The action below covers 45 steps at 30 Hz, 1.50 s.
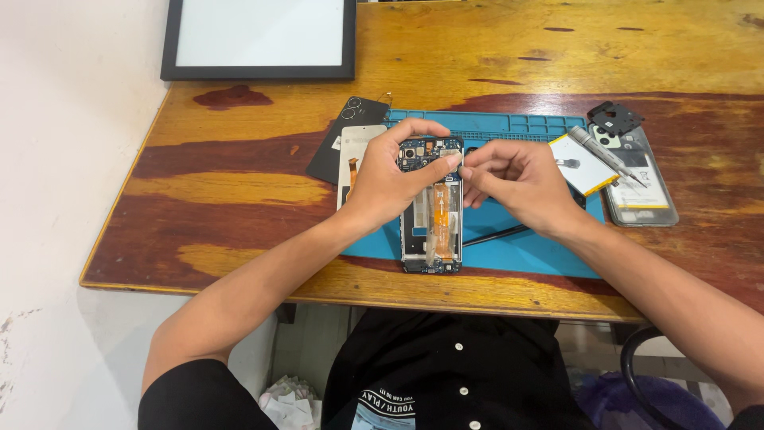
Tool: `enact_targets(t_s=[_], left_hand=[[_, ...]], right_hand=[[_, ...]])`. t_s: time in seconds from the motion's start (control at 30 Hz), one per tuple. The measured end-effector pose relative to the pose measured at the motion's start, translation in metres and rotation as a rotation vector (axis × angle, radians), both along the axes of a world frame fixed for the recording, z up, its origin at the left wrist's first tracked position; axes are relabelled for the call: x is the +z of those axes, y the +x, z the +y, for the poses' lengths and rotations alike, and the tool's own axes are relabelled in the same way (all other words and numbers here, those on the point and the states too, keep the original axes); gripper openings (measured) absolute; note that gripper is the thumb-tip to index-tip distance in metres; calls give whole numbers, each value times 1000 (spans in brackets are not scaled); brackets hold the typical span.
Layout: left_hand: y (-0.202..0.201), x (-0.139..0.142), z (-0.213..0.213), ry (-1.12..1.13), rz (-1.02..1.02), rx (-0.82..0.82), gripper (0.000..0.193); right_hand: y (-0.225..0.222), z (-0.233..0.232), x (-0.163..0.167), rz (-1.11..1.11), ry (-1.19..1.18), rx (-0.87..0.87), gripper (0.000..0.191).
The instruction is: The person disassembles a smartphone, removes the camera module, cleans the motherboard with a brush, and reassembles the device by reconnecting internal components and closing the casing.
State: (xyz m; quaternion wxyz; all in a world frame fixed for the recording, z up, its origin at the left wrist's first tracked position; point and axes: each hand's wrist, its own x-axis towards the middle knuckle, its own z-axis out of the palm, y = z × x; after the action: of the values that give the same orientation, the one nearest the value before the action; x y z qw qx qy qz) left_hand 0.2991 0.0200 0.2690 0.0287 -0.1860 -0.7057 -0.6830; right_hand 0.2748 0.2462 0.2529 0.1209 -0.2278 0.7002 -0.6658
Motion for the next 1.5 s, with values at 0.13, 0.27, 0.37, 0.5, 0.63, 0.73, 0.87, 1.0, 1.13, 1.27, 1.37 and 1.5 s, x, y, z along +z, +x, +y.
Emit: enact_targets(t_s=[0.13,0.27,0.37,0.5,0.63,0.73,0.87,1.0,1.13,1.27,1.37,1.5], left_hand=[[0,-2,0,-6,2,2,34],[0,-3,1,6,2,-3,34],[-1,-3,1,12,9,-7,34],[0,-2,0,-24,13,2,36],[0,-1,-1,-49,67,9,35],[0,-1,-1,-34,40,7,36],[0,-2,-1,-21,35,-3,36],[-1,-3,-1,3,24,-11,36],[-2,-4,0,7,34,-7,36],[-2,-4,1,32,33,-13,36],[-2,-3,0,26,28,-9,37],[-2,-1,0,17,24,-9,37]], right_hand=[[1,0,0,4,-4,5,12],[1,-1,-1,0,-4,3,12],[0,-1,-2,-4,-11,-2,11],[0,-1,-2,-6,-33,9,10],[-1,-1,-2,0,-26,14,10],[-2,0,-2,3,-19,14,11],[-3,0,-3,-2,-32,21,11],[-2,-1,-3,0,-29,16,11],[-2,-1,-2,5,-31,13,11],[-2,-1,1,2,-22,23,11],[-2,0,3,5,-20,26,11],[-1,0,3,-1,-37,25,10]])
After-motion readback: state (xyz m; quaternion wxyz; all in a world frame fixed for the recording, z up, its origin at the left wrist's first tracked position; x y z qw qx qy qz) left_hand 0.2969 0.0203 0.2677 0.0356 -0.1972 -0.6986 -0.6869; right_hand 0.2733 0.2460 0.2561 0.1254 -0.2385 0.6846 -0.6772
